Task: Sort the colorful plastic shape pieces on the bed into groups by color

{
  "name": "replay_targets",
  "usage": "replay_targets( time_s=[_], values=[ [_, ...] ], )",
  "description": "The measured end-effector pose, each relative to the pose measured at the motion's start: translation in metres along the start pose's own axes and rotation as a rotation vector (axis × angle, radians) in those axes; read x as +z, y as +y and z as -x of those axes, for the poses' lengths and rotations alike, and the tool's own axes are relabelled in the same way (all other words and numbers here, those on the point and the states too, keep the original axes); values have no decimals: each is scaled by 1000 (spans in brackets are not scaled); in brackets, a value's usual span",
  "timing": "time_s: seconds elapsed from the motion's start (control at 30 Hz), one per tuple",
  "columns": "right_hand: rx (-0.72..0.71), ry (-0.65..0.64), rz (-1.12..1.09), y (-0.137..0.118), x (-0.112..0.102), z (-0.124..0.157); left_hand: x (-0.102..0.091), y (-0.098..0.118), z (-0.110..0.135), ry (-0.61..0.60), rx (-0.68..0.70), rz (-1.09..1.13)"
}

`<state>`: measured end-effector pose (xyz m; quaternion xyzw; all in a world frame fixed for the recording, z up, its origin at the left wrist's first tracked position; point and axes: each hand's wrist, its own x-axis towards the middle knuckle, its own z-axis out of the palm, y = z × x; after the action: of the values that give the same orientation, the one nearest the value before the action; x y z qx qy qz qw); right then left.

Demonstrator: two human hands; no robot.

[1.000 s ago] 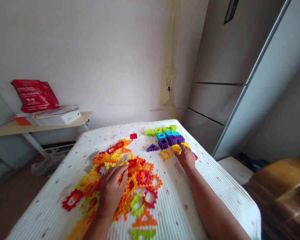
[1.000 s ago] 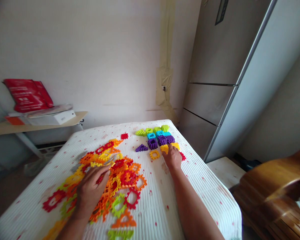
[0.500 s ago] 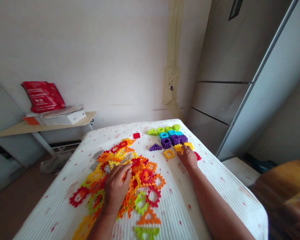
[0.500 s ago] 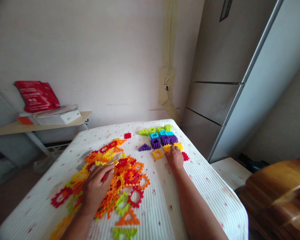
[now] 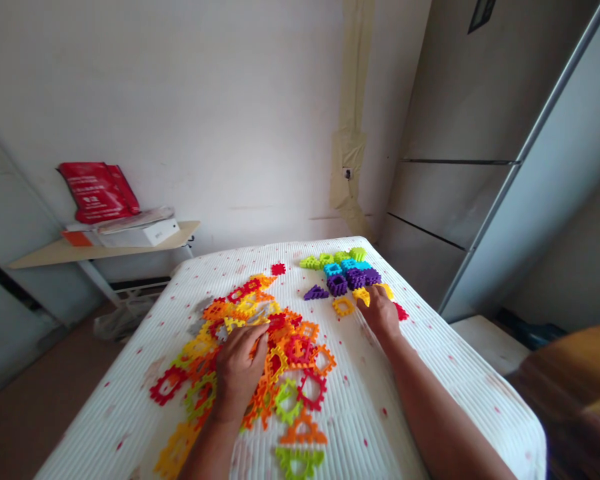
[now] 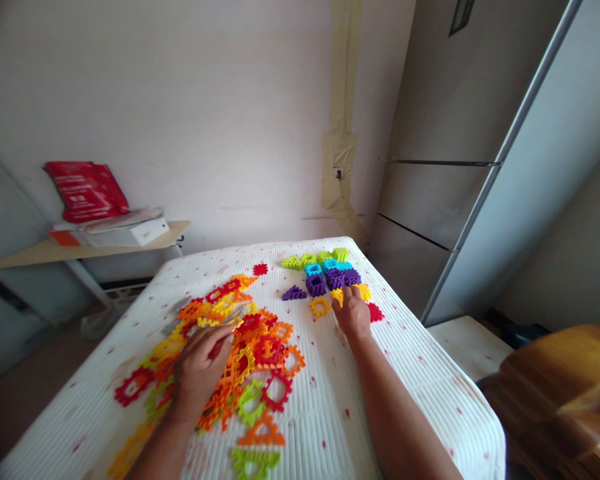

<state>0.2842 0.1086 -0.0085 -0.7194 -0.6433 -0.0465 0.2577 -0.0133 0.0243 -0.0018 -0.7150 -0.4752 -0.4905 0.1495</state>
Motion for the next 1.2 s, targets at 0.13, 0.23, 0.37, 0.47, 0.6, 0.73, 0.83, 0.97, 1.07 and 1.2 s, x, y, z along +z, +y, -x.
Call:
replay_targets(
  time_s=[0.13,0.23,0.37,0.47,0.6,0.73,0.83,0.97,1.07,1.2],
  values=[
    [-279,-91,-247,-18,-1,14,-3,-7,1,13,-68,-11],
    [-395,-283,-356,-38,5,32,-10,-19,1,53,-215,-76],
    [-379,-327,-242,-66,16,55,-29,-45,0,25,-548,-263],
    [-425,-309,-177,-82,21,62,-48,-74,4,-112,-785,-431],
    [-439,-319,-126,-100,26,62,-68,-119,17,-186,-1049,-478],
    [-434,-296,-130,-115,37,55,-72,-146,31,-128,-1118,-319],
    [-469,-294,-155,-126,47,49,-65,-148,34,-72,-1068,-154],
    [-544,-291,-199,-141,57,42,-56,-145,35,-178,-1002,-29],
    [-557,-289,-215,-150,62,39,-53,-148,37,-191,-976,29],
    [-561,-307,-157,-159,65,30,-55,-156,41,-142,-1002,112]
  ],
)
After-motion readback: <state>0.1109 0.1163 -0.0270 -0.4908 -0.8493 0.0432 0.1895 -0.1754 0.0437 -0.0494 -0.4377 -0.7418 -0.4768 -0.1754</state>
